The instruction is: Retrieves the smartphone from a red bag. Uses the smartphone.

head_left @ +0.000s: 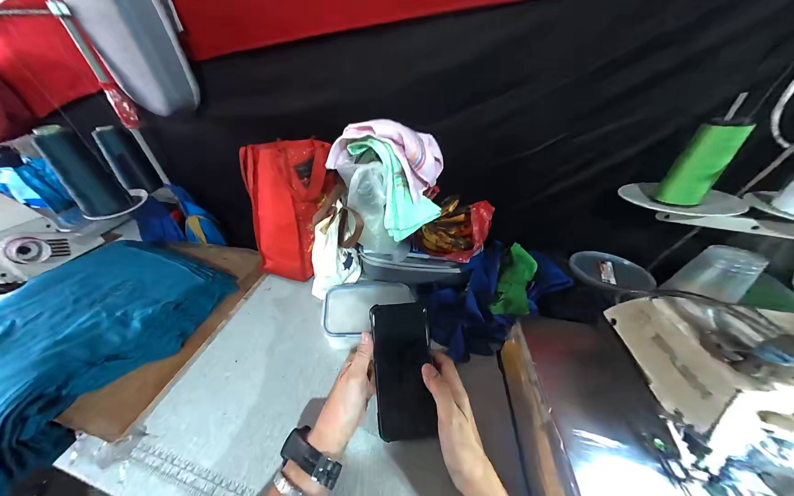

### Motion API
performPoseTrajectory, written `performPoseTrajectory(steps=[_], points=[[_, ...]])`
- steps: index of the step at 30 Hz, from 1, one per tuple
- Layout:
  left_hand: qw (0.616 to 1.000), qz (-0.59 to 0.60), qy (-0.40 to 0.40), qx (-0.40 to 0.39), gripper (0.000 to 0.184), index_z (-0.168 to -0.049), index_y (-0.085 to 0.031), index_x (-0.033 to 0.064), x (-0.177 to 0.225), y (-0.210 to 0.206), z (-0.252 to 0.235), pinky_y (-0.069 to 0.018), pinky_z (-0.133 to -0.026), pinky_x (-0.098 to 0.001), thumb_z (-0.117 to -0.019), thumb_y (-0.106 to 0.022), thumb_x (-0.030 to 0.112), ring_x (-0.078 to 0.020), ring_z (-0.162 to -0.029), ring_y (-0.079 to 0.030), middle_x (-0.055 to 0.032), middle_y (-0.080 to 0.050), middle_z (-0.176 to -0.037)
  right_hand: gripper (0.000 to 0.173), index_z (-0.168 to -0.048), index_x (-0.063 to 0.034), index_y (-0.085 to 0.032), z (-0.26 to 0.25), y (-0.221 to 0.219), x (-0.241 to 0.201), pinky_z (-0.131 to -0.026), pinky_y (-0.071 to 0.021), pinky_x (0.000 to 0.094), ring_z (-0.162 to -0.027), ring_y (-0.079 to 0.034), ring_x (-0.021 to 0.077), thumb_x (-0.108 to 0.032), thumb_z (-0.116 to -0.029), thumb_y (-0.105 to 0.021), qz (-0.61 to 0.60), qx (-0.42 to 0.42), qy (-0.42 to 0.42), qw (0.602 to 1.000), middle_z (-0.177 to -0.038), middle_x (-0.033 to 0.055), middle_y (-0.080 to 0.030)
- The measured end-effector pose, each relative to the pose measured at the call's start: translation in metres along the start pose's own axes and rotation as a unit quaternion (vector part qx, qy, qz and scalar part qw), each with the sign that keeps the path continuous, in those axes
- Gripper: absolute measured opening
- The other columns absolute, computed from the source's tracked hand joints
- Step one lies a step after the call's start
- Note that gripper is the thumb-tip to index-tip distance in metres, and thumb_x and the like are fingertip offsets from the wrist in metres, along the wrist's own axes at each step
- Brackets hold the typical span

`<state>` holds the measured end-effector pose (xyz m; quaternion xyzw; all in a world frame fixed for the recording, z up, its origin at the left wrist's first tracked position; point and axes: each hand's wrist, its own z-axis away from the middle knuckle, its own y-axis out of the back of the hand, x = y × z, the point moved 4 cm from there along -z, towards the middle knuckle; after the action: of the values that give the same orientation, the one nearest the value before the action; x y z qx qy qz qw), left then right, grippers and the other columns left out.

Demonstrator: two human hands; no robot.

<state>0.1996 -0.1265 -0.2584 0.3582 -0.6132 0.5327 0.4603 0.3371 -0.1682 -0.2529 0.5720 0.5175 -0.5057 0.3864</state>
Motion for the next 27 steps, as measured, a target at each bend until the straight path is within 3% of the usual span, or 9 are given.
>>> performPoseTrajectory(steps=[3, 7, 14, 20, 27], points=[[1.000, 0.009, 0.001, -0.027, 0.054, -0.130, -0.057, -0.0005, 0.001, 0.002, 0.011, -0.0576, -0.093, -0.0341, -0.1111, -0.022, 0.035, -0.0145, -0.106, -0.069, -0.0084, -0.072, -0.112, 0.042, -0.128, 0.0056, -0.055, 0.002, 0.000, 0.003, -0.094, -0.0516, 0.0191, -0.106, -0.062, 0.0023, -0.024, -0.0977, -0.055, -0.009, 0.016, 0.020, 1.000, -0.114, 0.0068, -0.065], [0.999, 0.005, -0.017, -0.048, 0.052, -0.124, -0.059, 0.0002, 0.004, 0.000, 0.015, -0.0576, -0.095, -0.0336, -0.1111, -0.022, 0.033, -0.0129, -0.105, -0.070, -0.0056, -0.073, -0.109, 0.025, -0.115, 0.0014, -0.062, 0.002, 0.001, 0.002, -0.083, -0.0593, 0.0216, -0.091, -0.070, 0.0052, -0.013, -0.0944, -0.062, -0.040, 0.034, 0.019, 0.998, -0.097, 0.0026, -0.072], [0.999, 0.011, 0.025, -0.047, 0.053, -0.132, -0.056, -0.0001, 0.005, -0.001, 0.015, -0.0564, -0.098, -0.0344, -0.1115, -0.022, 0.034, -0.0146, -0.111, -0.068, -0.0082, -0.071, -0.116, 0.022, -0.111, -0.0009, -0.065, 0.002, 0.006, 0.004, -0.081, -0.0601, 0.0224, -0.089, -0.071, 0.0057, -0.016, -0.0942, -0.065, -0.006, 0.027, 0.040, 0.999, -0.095, 0.0016, -0.073], [0.995, 0.065, 0.064, -0.039, 0.056, -0.137, -0.053, 0.0023, 0.005, -0.004, 0.015, -0.0565, -0.097, -0.0351, -0.1122, -0.017, 0.038, -0.0179, -0.112, -0.068, -0.0116, -0.070, -0.120, 0.033, -0.114, 0.0009, -0.062, 0.005, 0.007, -0.001, -0.090, -0.0483, 0.0144, -0.098, -0.060, -0.0050, -0.027, -0.1043, -0.046, 0.032, 0.030, 0.026, 0.999, -0.102, -0.0008, -0.065], [0.995, 0.055, 0.052, -0.071, 0.060, -0.143, -0.045, 0.0021, 0.003, -0.007, 0.016, -0.0554, -0.100, -0.0367, -0.1104, -0.017, 0.043, -0.0195, -0.117, -0.067, -0.0129, -0.068, -0.126, 0.043, -0.120, 0.0026, -0.060, 0.005, 0.008, 0.000, -0.097, -0.0453, 0.0169, -0.107, -0.057, -0.0034, -0.033, -0.1058, -0.040, 0.046, 0.028, 0.017, 0.998, -0.110, 0.0035, -0.063]])
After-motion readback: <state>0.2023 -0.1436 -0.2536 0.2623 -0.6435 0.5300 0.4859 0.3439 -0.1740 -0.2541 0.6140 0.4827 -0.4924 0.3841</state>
